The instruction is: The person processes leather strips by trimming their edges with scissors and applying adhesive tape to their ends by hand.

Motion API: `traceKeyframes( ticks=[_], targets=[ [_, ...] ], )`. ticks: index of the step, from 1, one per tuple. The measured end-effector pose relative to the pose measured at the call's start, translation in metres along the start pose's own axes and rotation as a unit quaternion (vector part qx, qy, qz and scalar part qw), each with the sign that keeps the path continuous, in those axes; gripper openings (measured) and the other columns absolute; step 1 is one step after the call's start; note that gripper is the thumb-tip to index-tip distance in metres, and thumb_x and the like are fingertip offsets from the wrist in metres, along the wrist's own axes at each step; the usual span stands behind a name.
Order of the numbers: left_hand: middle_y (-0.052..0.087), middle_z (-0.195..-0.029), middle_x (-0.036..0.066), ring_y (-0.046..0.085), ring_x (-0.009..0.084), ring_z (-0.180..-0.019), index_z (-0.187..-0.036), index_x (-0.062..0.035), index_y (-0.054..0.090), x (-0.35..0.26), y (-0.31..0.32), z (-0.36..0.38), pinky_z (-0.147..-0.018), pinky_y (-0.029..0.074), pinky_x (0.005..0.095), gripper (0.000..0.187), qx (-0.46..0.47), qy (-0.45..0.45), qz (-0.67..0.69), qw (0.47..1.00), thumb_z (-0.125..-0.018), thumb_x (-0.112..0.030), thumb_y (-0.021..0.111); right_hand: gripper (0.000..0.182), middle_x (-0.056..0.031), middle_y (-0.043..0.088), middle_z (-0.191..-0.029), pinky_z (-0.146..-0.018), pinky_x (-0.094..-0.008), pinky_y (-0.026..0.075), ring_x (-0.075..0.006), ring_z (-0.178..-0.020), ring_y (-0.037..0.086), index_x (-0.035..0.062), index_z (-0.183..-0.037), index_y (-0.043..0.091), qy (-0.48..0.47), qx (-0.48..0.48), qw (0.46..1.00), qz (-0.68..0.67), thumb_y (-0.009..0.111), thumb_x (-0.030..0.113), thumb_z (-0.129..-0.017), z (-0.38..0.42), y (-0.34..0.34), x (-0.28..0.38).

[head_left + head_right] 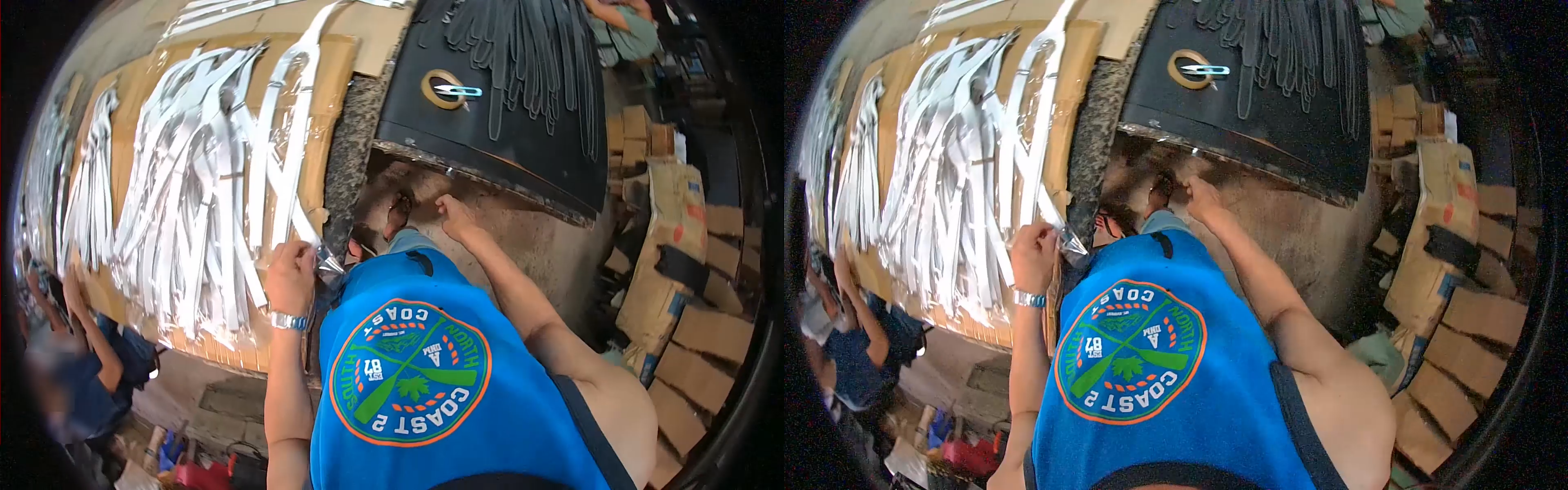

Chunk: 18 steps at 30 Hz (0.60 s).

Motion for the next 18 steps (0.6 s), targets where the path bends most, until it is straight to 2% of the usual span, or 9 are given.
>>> traceKeyframes(
  ticks=[1, 3, 4, 6, 8, 9, 13, 17, 18],
  targets=[
    [0.063, -0.084, 0.014, 0.063, 0.0299, -0.075, -0.087, -0.0042, 0.067, -0.002, -0.003, -0.002, -0.067, 0.049, 0.0389, 0.007, -0.001, -0.004, 0.039, 0.999, -0.082, -0.009, 0.068, 0.017, -0.0106, 0.065, -0.077, -0.070, -0.0388, 0.050, -0.0256, -0.080, 0.065, 0.0103, -0.101, 0.066, 0.082, 0.070, 0.994, -0.030, 0.060, 0.020, -0.087, -0.003, -0.004, -0.006],
    [0.062, -0.082, 0.012, 0.061, 0.0276, -0.075, -0.087, -0.0044, 0.067, -0.010, -0.016, -0.005, -0.067, 0.049, 0.0373, 0.007, 0.005, -0.007, 0.065, 0.998, -0.082, -0.009, 0.068, 0.021, -0.0075, 0.065, -0.081, -0.067, -0.0339, 0.050, -0.0190, -0.081, 0.065, 0.0093, -0.108, 0.063, 0.236, 0.212, 0.944, -0.092, 0.058, 0.017, -0.089, -0.006, -0.011, -0.008],
    [0.062, -0.082, 0.012, 0.061, 0.0264, -0.075, -0.087, -0.0045, 0.066, -0.012, -0.021, -0.007, -0.067, 0.048, 0.0364, 0.007, 0.005, -0.009, 0.078, 0.997, -0.082, -0.008, 0.068, 0.023, -0.0056, 0.065, -0.084, -0.067, -0.0317, 0.049, -0.0166, -0.081, 0.064, 0.0090, -0.111, 0.061, 0.231, 0.194, 0.941, -0.156, 0.058, 0.017, -0.090, -0.005, -0.004, -0.012],
    [0.062, -0.097, 0.013, 0.060, 0.0257, -0.089, -0.088, -0.0044, 0.066, -0.003, -0.021, -0.010, -0.075, 0.048, 0.0343, 0.009, -0.001, -0.001, 0.090, 0.996, -0.081, -0.010, 0.070, 0.028, -0.0019, 0.065, -0.090, -0.066, -0.0273, 0.048, -0.0117, -0.083, 0.061, 0.0083, -0.118, 0.057, 0.216, 0.159, 0.923, -0.276, 0.057, 0.017, -0.092, -0.004, 0.009, -0.020],
    [0.061, -0.109, 0.015, 0.059, 0.0267, -0.097, -0.088, -0.0041, 0.065, 0.000, -0.020, -0.010, -0.079, 0.049, 0.0344, 0.011, -0.030, 0.007, 0.099, 0.995, -0.082, -0.011, 0.071, 0.029, -0.0009, 0.063, -0.093, -0.063, -0.0285, 0.050, -0.0124, -0.078, 0.059, 0.0075, -0.118, 0.058, 0.251, 0.142, 0.859, -0.424, 0.060, 0.021, -0.093, -0.008, -0.005, 0.011],
    [0.056, -0.122, 0.017, 0.058, 0.0280, -0.104, -0.090, -0.0038, 0.065, 0.005, -0.020, -0.010, -0.084, 0.048, 0.0351, 0.013, -0.007, -0.028, 0.128, 0.991, -0.082, -0.013, 0.071, 0.030, -0.0003, 0.063, -0.094, -0.062, -0.0290, 0.050, -0.0127, -0.076, 0.058, 0.0071, -0.117, 0.058, 0.266, 0.130, 0.818, -0.493, 0.061, 0.023, -0.093, -0.010, -0.011, 0.028],
    [0.060, -0.117, 0.015, 0.059, 0.0241, -0.103, -0.093, -0.0044, 0.064, 0.004, -0.021, -0.012, -0.085, 0.048, 0.0335, 0.015, -0.032, -0.024, 0.144, 0.989, -0.084, -0.013, 0.071, 0.037, 0.0003, 0.058, -0.101, -0.068, -0.0291, 0.053, -0.0117, -0.087, 0.055, 0.0114, -0.116, 0.056, 0.319, 0.079, 0.748, -0.577, 0.065, 0.038, -0.092, -0.029, -0.009, 0.050],
    [0.065, -0.101, 0.008, 0.060, 0.0167, -0.094, -0.094, -0.0025, 0.062, 0.009, -0.019, -0.010, -0.083, 0.048, 0.0294, 0.014, 0.001, -0.072, 0.231, 0.970, -0.087, -0.012, 0.069, 0.041, -0.0009, 0.057, -0.104, -0.071, -0.0356, 0.056, -0.0142, -0.087, 0.056, 0.0125, -0.119, 0.053, 0.341, 0.043, 0.707, -0.618, 0.066, 0.040, -0.090, -0.044, -0.004, 0.048],
    [0.065, -0.097, 0.007, 0.060, 0.0146, -0.091, -0.094, -0.0019, 0.062, 0.010, -0.019, -0.010, -0.081, 0.048, 0.0280, 0.014, 0.012, -0.084, 0.249, 0.965, -0.088, -0.012, 0.068, 0.036, 0.0004, 0.058, -0.100, -0.071, -0.0356, 0.055, -0.0133, -0.085, 0.057, 0.0138, -0.114, 0.055, 0.350, 0.035, 0.705, -0.615, 0.066, 0.039, -0.091, -0.042, -0.003, 0.045]
  ],
)
Point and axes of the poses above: each hand's wrist, its own z-axis away from the middle knuckle, its own y-axis out of the palm, x = y × z, the point moved 1 cm from there along -z, towards the middle knuckle
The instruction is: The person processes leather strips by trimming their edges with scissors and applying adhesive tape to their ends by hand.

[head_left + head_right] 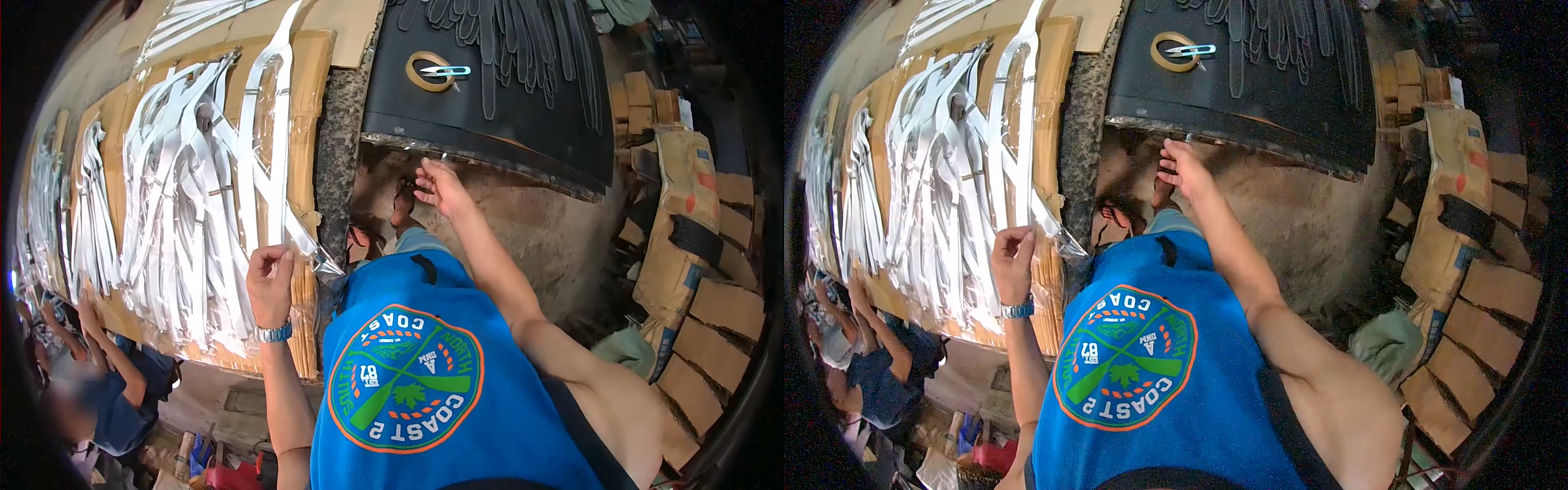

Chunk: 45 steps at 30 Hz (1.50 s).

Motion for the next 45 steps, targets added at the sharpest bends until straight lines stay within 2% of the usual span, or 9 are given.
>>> traceKeyframes(
  ticks=[2, 8, 17, 23, 26, 33, 38, 41, 45],
  targets=[
    [0.065, -0.092, 0.004, 0.060, 0.0116, -0.086, -0.096, -0.0006, 0.062, -0.005, 0.001, 0.001, -0.079, 0.047, 0.0255, 0.014, -0.003, -0.023, 0.028, 0.999, -0.089, -0.011, 0.067, 0.026, 0.0030, 0.060, -0.093, -0.072, -0.0357, 0.054, -0.0115, -0.082, 0.059, 0.0164, -0.104, 0.057, 0.003, -0.025, 1.000, -0.004, 0.065, 0.038, -0.092, 0.000, -0.008, -0.002],
    [0.063, -0.088, 0.002, 0.057, 0.0079, -0.079, -0.104, 0.0007, 0.063, -0.006, 0.007, -0.001, -0.072, 0.046, 0.0223, 0.019, -0.038, -0.021, 0.059, 0.997, -0.090, -0.011, 0.067, 0.023, 0.0035, 0.058, -0.088, -0.071, -0.0364, 0.054, -0.0126, -0.082, 0.059, 0.0159, -0.098, 0.058, 0.008, -0.044, 0.996, -0.076, 0.065, 0.037, -0.092, 0.003, -0.035, 0.008],
    [0.062, -0.086, 0.000, 0.053, 0.0061, -0.076, -0.102, 0.0011, 0.065, -0.006, 0.006, -0.007, -0.069, 0.044, 0.0210, 0.018, -0.041, -0.023, 0.040, 0.998, -0.091, -0.013, 0.067, 0.007, 0.0033, 0.059, -0.082, -0.065, -0.0345, 0.055, -0.0117, -0.073, 0.060, 0.0180, -0.094, 0.057, -0.016, -0.065, 0.997, -0.027, 0.061, 0.024, -0.095, -0.010, -0.034, 0.000],
    [0.062, -0.085, 0.000, 0.052, 0.0059, -0.074, -0.102, 0.0013, 0.065, -0.006, 0.006, -0.007, -0.067, 0.043, 0.0210, 0.018, -0.056, -0.025, 0.039, 0.997, -0.090, -0.012, 0.067, 0.018, 0.0026, 0.059, -0.082, -0.062, -0.0338, 0.055, -0.0105, -0.070, 0.059, 0.0141, -0.099, 0.056, 0.013, -0.074, 0.996, -0.040, 0.061, 0.031, -0.095, 0.006, -0.029, 0.008],
    [0.063, -0.088, 0.002, 0.056, 0.0077, -0.077, -0.104, 0.0018, 0.064, -0.004, 0.003, -0.007, -0.070, 0.045, 0.0219, 0.019, -0.050, -0.027, 0.043, 0.997, -0.091, -0.012, 0.066, 0.020, 0.0024, 0.058, -0.080, -0.059, -0.0319, 0.055, -0.0109, -0.068, 0.058, 0.0137, -0.097, 0.056, -0.004, -0.045, 0.998, -0.052, 0.060, 0.033, -0.095, -0.001, -0.027, 0.010],
    [0.062, -0.086, 0.000, 0.053, 0.0057, -0.075, -0.105, 0.0018, 0.064, 0.013, -0.004, -0.008, -0.066, 0.043, 0.0205, 0.019, -0.062, -0.009, 0.082, 0.995, -0.091, -0.010, 0.066, 0.013, 0.0000, 0.058, -0.080, -0.056, -0.0293, 0.053, -0.0119, -0.069, 0.058, 0.0121, -0.095, 0.055, -0.043, -0.069, 0.997, -0.013, 0.058, 0.024, -0.095, -0.008, -0.026, 0.014],
    [0.063, -0.087, 0.001, 0.055, 0.0064, -0.076, -0.107, 0.0029, 0.062, 0.013, -0.001, -0.010, -0.068, 0.044, 0.0202, 0.021, -0.069, -0.029, 0.107, 0.991, -0.090, -0.010, 0.066, 0.010, -0.0002, 0.060, -0.081, -0.055, -0.0297, 0.052, -0.0116, -0.069, 0.059, 0.0119, -0.098, 0.056, -0.047, -0.069, 0.996, 0.022, 0.058, 0.022, -0.095, 0.002, -0.032, 0.021],
    [0.064, -0.090, 0.002, 0.057, 0.0069, -0.080, -0.107, 0.0025, 0.062, 0.024, 0.004, -0.014, -0.071, 0.046, 0.0199, 0.021, -0.064, -0.027, 0.131, 0.989, -0.091, -0.009, 0.066, 0.014, 0.0005, 0.061, -0.082, -0.056, -0.0299, 0.053, -0.0115, -0.068, 0.060, 0.0119, -0.099, 0.058, -0.034, -0.058, 0.996, 0.055, 0.058, 0.025, -0.096, 0.003, -0.042, 0.014],
    [0.065, -0.091, 0.004, 0.060, 0.0079, -0.082, -0.107, 0.0022, 0.062, 0.025, 0.008, -0.014, -0.074, 0.047, 0.0202, 0.021, -0.060, -0.044, 0.143, 0.987, -0.090, -0.009, 0.067, 0.020, 0.0014, 0.062, -0.084, -0.058, -0.0315, 0.055, -0.0114, -0.069, 0.061, 0.0125, -0.100, 0.057, 0.007, -0.036, 0.999, 0.025, 0.056, 0.032, -0.097, 0.003, -0.043, 0.017]
  ],
)
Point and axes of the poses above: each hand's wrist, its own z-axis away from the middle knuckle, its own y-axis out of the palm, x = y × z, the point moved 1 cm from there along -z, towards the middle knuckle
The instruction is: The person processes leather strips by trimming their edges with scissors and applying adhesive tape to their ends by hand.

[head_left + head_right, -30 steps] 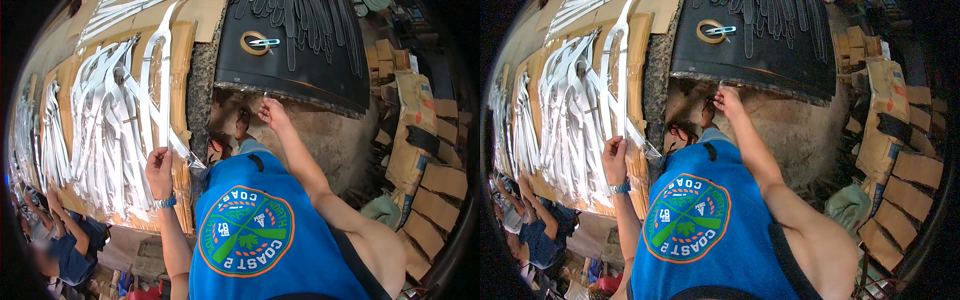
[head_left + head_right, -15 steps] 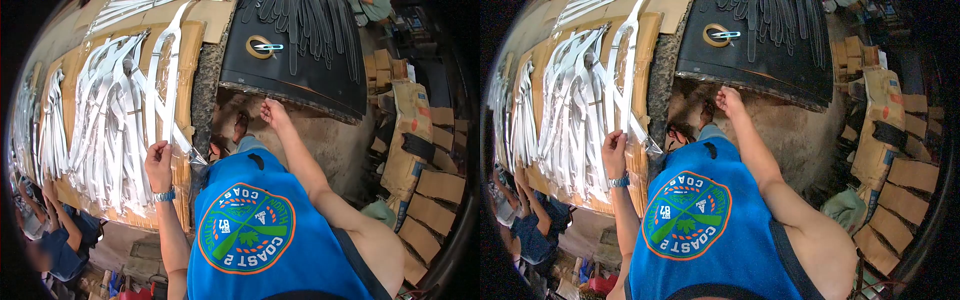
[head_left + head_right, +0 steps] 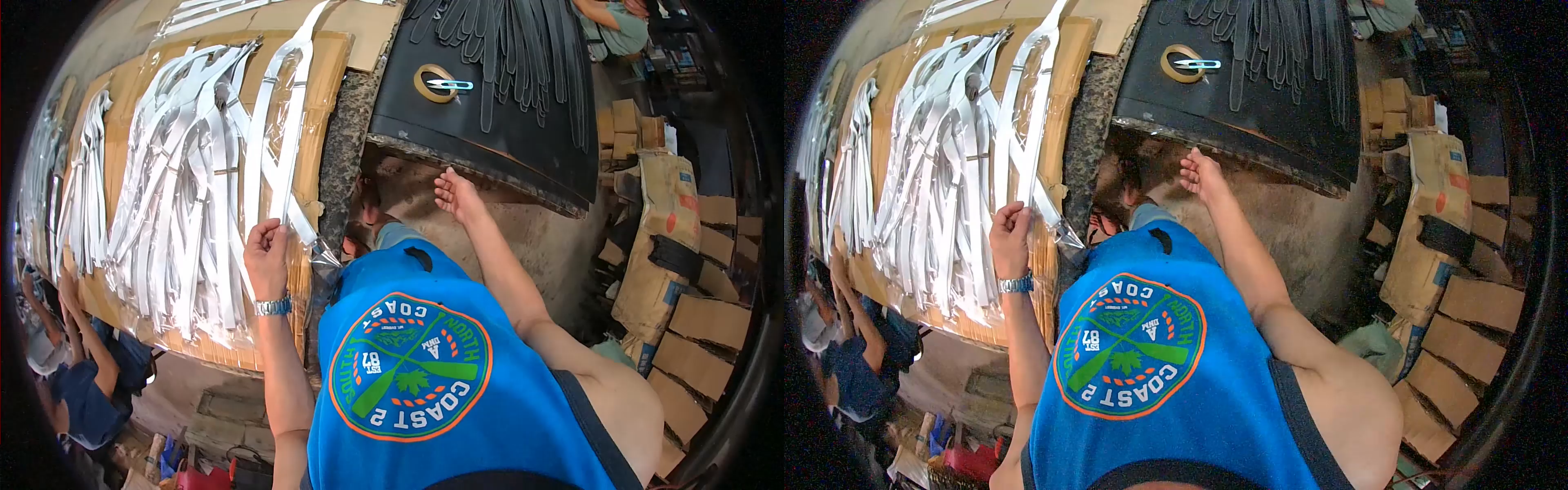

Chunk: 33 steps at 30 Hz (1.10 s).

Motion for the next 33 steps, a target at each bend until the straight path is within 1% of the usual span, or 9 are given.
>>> traceKeyframes(
  ticks=[5, 11, 15, 17, 20, 22, 26, 29, 33],
  targets=[
    [0.064, -0.086, 0.002, 0.057, 0.0065, -0.076, -0.104, 0.0028, 0.063, -0.004, 0.004, 0.002, -0.070, 0.046, 0.0196, 0.021, -0.004, 0.004, -0.007, 1.000, -0.090, -0.012, 0.067, 0.020, 0.0010, 0.062, -0.084, -0.057, -0.0337, 0.056, -0.0119, -0.070, 0.062, 0.0122, -0.100, 0.056, -0.010, -0.010, 0.999, -0.048, 0.053, 0.032, -0.099, -0.011, 0.010, 0.003],
    [0.065, -0.086, 0.003, 0.058, 0.0073, -0.077, -0.104, 0.0033, 0.063, -0.001, 0.005, -0.009, -0.071, 0.047, 0.0208, 0.021, 0.007, -0.003, -0.010, 1.000, -0.089, -0.011, 0.068, 0.014, 0.0011, 0.059, -0.079, -0.058, -0.0307, 0.055, -0.0123, -0.070, 0.062, 0.0121, -0.097, 0.055, -0.039, -0.040, 0.998, 0.012, 0.054, 0.026, -0.098, -0.018, 0.000, 0.003],
    [0.067, -0.088, 0.005, 0.061, 0.0089, -0.079, -0.107, 0.0048, 0.063, 0.004, 0.004, -0.018, -0.072, 0.050, 0.0227, 0.025, 0.003, 0.003, 0.007, 1.000, -0.089, -0.011, 0.066, 0.011, 0.0023, 0.057, -0.078, -0.057, -0.0266, 0.051, -0.0089, -0.069, 0.058, 0.0130, -0.098, 0.055, -0.065, 0.004, 0.986, 0.154, 0.055, 0.023, -0.096, 0.037, 0.025, 0.009],
    [0.068, -0.090, 0.007, 0.064, 0.0105, -0.081, -0.109, 0.0055, 0.063, -0.002, 0.003, -0.019, -0.072, 0.051, 0.0239, 0.027, 0.028, -0.008, 0.013, 0.999, -0.089, -0.012, 0.065, 0.014, 0.0026, 0.055, -0.073, -0.055, -0.0247, 0.047, -0.0074, -0.067, 0.056, 0.0117, -0.093, 0.057, -0.096, 0.063, 0.950, 0.291, 0.055, 0.025, -0.096, 0.076, 0.058, 0.017],
    [0.069, -0.088, 0.007, 0.066, 0.0124, -0.078, -0.109, 0.0051, 0.063, -0.003, 0.000, -0.022, -0.072, 0.052, 0.0246, 0.027, 0.072, -0.035, 0.027, 0.996, -0.089, -0.013, 0.065, 0.020, -0.0011, 0.055, -0.068, -0.054, -0.0288, 0.044, -0.0103, -0.066, 0.057, 0.0073, -0.087, 0.057, -0.160, 0.251, 0.871, 0.391, 0.056, 0.026, -0.095, 0.112, 0.104, 0.025],
    [0.068, -0.085, 0.006, 0.066, 0.0121, -0.076, -0.106, 0.0041, 0.064, -0.003, -0.003, -0.024, -0.070, 0.052, 0.0247, 0.024, 0.105, -0.037, 0.030, 0.993, -0.089, -0.012, 0.064, 0.022, -0.0060, 0.058, -0.067, -0.055, -0.0334, 0.045, -0.0166, -0.064, 0.059, 0.0048, -0.086, 0.057, -0.240, 0.297, 0.793, 0.475, 0.057, 0.026, -0.094, 0.140, 0.149, 0.035],
    [0.069, -0.088, 0.007, 0.066, 0.0112, -0.076, -0.100, 0.0032, 0.062, -0.013, -0.008, -0.022, -0.069, 0.052, 0.0244, 0.019, 0.159, -0.053, 0.024, 0.986, -0.088, -0.011, 0.061, 0.023, -0.0139, 0.062, -0.071, -0.060, -0.0410, 0.046, -0.0296, -0.067, 0.062, 0.0030, -0.088, 0.058, -0.337, 0.355, 0.663, 0.567, 0.059, 0.025, -0.091, 0.155, 0.214, 0.041],
    [0.069, -0.097, 0.010, 0.063, 0.0109, -0.078, -0.108, 0.0013, 0.059, -0.013, -0.011, -0.020, -0.073, 0.052, 0.0250, 0.019, 0.194, -0.039, 0.079, 0.977, -0.090, -0.006, 0.060, 0.022, -0.0150, 0.063, -0.072, -0.061, -0.0420, 0.047, -0.0342, -0.068, 0.062, 0.0038, -0.088, 0.059, -0.365, 0.371, 0.605, 0.603, 0.059, 0.025, -0.091, 0.155, 0.243, 0.041],
    [0.068, -0.104, 0.010, 0.062, 0.0104, -0.080, -0.117, 0.0010, 0.058, -0.021, -0.015, -0.018, -0.074, 0.052, 0.0253, 0.032, 0.244, -0.013, 0.056, 0.968, -0.086, -0.003, 0.053, 0.020, -0.0127, 0.065, -0.073, -0.060, -0.0388, 0.049, -0.0268, -0.064, 0.069, 0.0043, -0.084, 0.059, -0.280, 0.374, 0.587, 0.661, 0.060, 0.024, -0.091, 0.159, 0.253, 0.045]
  ],
)
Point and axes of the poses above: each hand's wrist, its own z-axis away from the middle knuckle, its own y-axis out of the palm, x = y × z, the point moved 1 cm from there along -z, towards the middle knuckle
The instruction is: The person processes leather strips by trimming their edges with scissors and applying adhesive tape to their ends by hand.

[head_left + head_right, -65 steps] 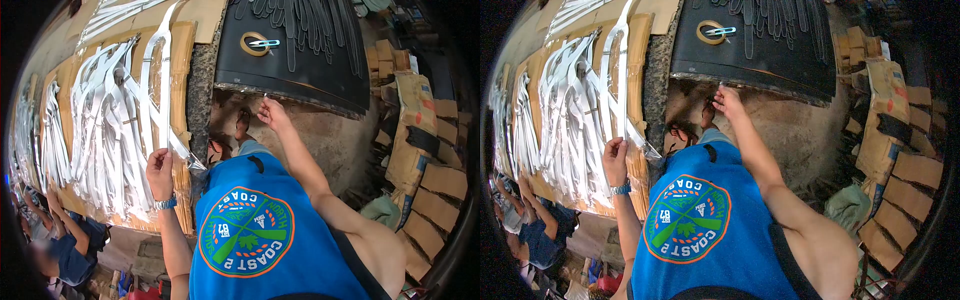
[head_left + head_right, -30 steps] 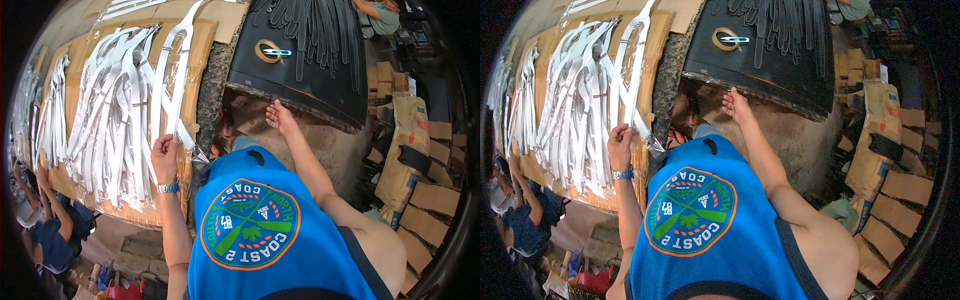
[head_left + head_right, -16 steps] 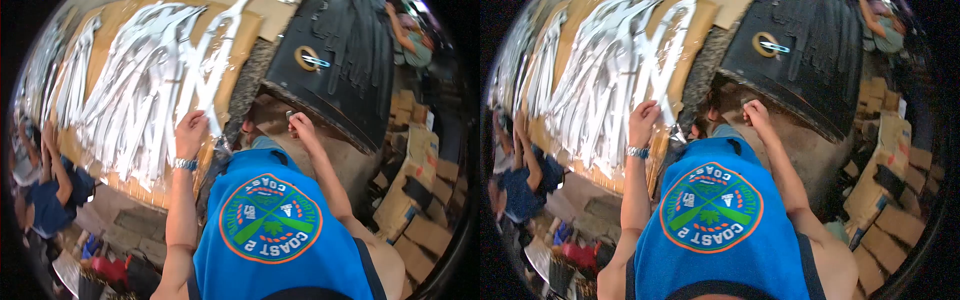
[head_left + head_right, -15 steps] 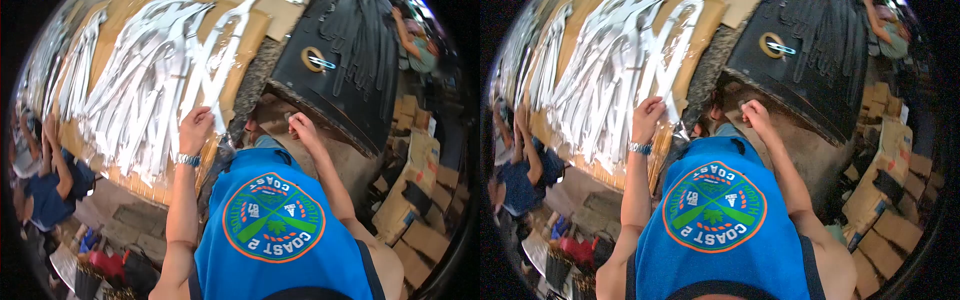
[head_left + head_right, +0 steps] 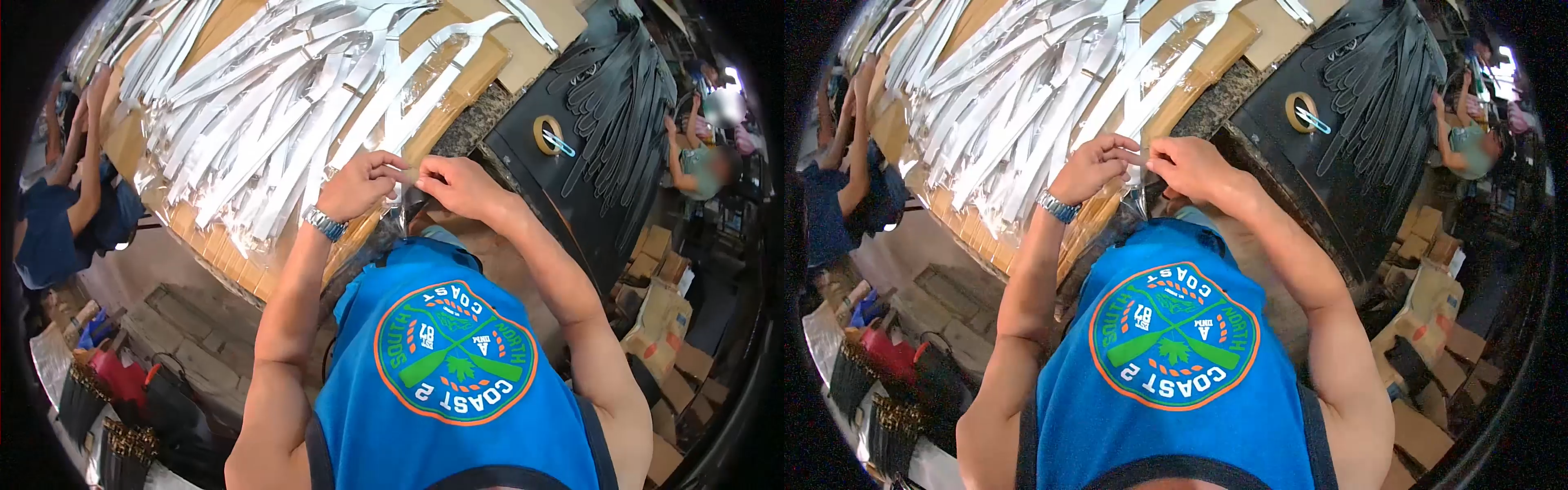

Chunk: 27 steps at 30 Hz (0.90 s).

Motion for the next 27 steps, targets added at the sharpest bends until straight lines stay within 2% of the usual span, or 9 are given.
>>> traceKeyframes(
  ticks=[3, 6, 9, 12, 15, 18, 21, 24, 27],
  targets=[
    [0.068, -0.104, 0.010, 0.062, 0.0100, -0.079, -0.120, 0.0010, 0.058, 0.006, 0.000, -0.002, -0.073, 0.052, 0.0251, 0.036, 0.028, 0.022, 0.022, 0.999, -0.085, -0.004, 0.051, 0.021, -0.0114, 0.065, -0.072, -0.060, -0.0372, 0.050, -0.0234, -0.066, 0.071, 0.0042, -0.082, 0.059, -0.020, 0.007, 1.000, 0.019, 0.061, 0.024, -0.091, 0.002, -0.001, 0.003],
    [0.069, -0.103, 0.010, 0.061, 0.0091, -0.079, -0.119, 0.0011, 0.058, 0.001, 0.000, 0.001, -0.074, 0.051, 0.0245, 0.035, 0.041, 0.022, 0.033, 0.998, -0.085, -0.003, 0.051, 0.023, -0.0115, 0.064, -0.072, -0.058, -0.0367, 0.048, -0.0215, -0.062, 0.068, 0.0037, -0.082, 0.058, -0.015, 0.029, 0.999, 0.007, 0.061, 0.025, -0.090, 0.002, -0.001, 0.004],
    [0.070, -0.101, 0.010, 0.061, 0.0082, -0.080, -0.118, 0.0010, 0.058, -0.003, -0.003, 0.003, -0.074, 0.051, 0.0237, 0.034, 0.027, 0.025, -0.026, 0.999, -0.085, -0.003, 0.051, 0.024, -0.0070, 0.061, -0.068, -0.056, -0.0332, 0.046, -0.0150, -0.058, 0.059, 0.0041, -0.079, 0.057, -0.047, 0.026, 0.999, 0.000, 0.062, 0.025, -0.091, 0.002, -0.002, -0.003],
    [0.072, -0.096, 0.009, 0.061, 0.0078, -0.076, -0.112, 0.0029, 0.060, -0.002, -0.003, 0.005, -0.070, 0.049, 0.0236, 0.032, -0.004, 0.043, -0.009, 0.999, -0.083, -0.006, 0.051, 0.022, 0.0039, 0.047, -0.067, -0.056, -0.0252, 0.036, -0.0056, -0.063, 0.044, 0.0060, -0.080, 0.053, 0.006, 0.082, 0.984, -0.160, 0.061, 0.022, -0.093, 0.006, -0.003, -0.005],
    [0.071, -0.098, 0.009, 0.064, 0.0090, -0.083, -0.116, 0.0015, 0.059, -0.003, -0.001, 0.008, -0.074, 0.050, 0.0249, 0.031, -0.037, 0.071, -0.044, 0.996, -0.086, -0.005, 0.054, 0.022, 0.0056, 0.045, -0.068, -0.056, -0.0231, 0.034, -0.0035, -0.064, 0.042, 0.0072, -0.081, 0.053, 0.057, 0.118, 0.964, -0.231, 0.061, 0.023, -0.094, 0.005, 0.002, -0.009],
    [0.071, -0.098, 0.009, 0.064, 0.0092, -0.087, -0.114, 0.0020, 0.060, -0.015, 0.008, 0.015, -0.076, 0.050, 0.0249, 0.029, -0.052, 0.058, -0.060, 0.995, -0.086, -0.006, 0.055, 0.021, 0.0052, 0.046, -0.069, -0.056, -0.0241, 0.034, -0.0044, -0.064, 0.040, 0.0064, -0.080, 0.053, 0.057, 0.135, 0.960, -0.237, 0.061, 0.021, -0.093, 0.007, 0.003, 0.003],
    [0.070, -0.097, 0.008, 0.063, 0.0088, -0.088, -0.112, 0.0026, 0.060, -0.010, 0.011, 0.015, -0.077, 0.049, 0.0243, 0.027, -0.031, 0.049, -0.075, 0.995, -0.087, -0.007, 0.055, 0.022, -0.0034, 0.060, -0.068, -0.057, -0.0310, 0.044, -0.0115, -0.062, 0.056, 0.0035, -0.078, 0.058, 0.005, 0.091, 0.989, -0.118, 0.063, 0.022, -0.089, 0.003, 0.005, -0.005],
    [0.070, -0.094, 0.007, 0.063, 0.0090, -0.088, -0.111, 0.0026, 0.060, -0.014, 0.013, 0.018, -0.077, 0.049, 0.0246, 0.025, 0.003, 0.047, -0.024, 0.999, -0.087, -0.007, 0.056, 0.022, -0.0089, 0.063, -0.069, -0.060, -0.0334, 0.046, -0.0167, -0.066, 0.062, 0.0041, -0.079, 0.060, 0.018, 0.082, 0.996, -0.012, 0.065, 0.025, -0.085, 0.001, 0.005, -0.004],
    [0.070, -0.094, 0.007, 0.064, 0.0094, -0.088, -0.110, 0.0023, 0.059, -0.008, 0.012, 0.015, -0.077, 0.049, 0.0248, 0.024, 0.018, 0.053, -0.003, 0.998, -0.088, -0.007, 0.056, 0.025, -0.0118, 0.064, -0.070, -0.061, -0.0367, 0.047, -0.0242, -0.069, 0.065, 0.0047, -0.079, 0.061, 0.024, 0.079, 0.996, 0.035, 0.066, 0.029, -0.081, -0.002, 0.007, -0.006]
  ],
)
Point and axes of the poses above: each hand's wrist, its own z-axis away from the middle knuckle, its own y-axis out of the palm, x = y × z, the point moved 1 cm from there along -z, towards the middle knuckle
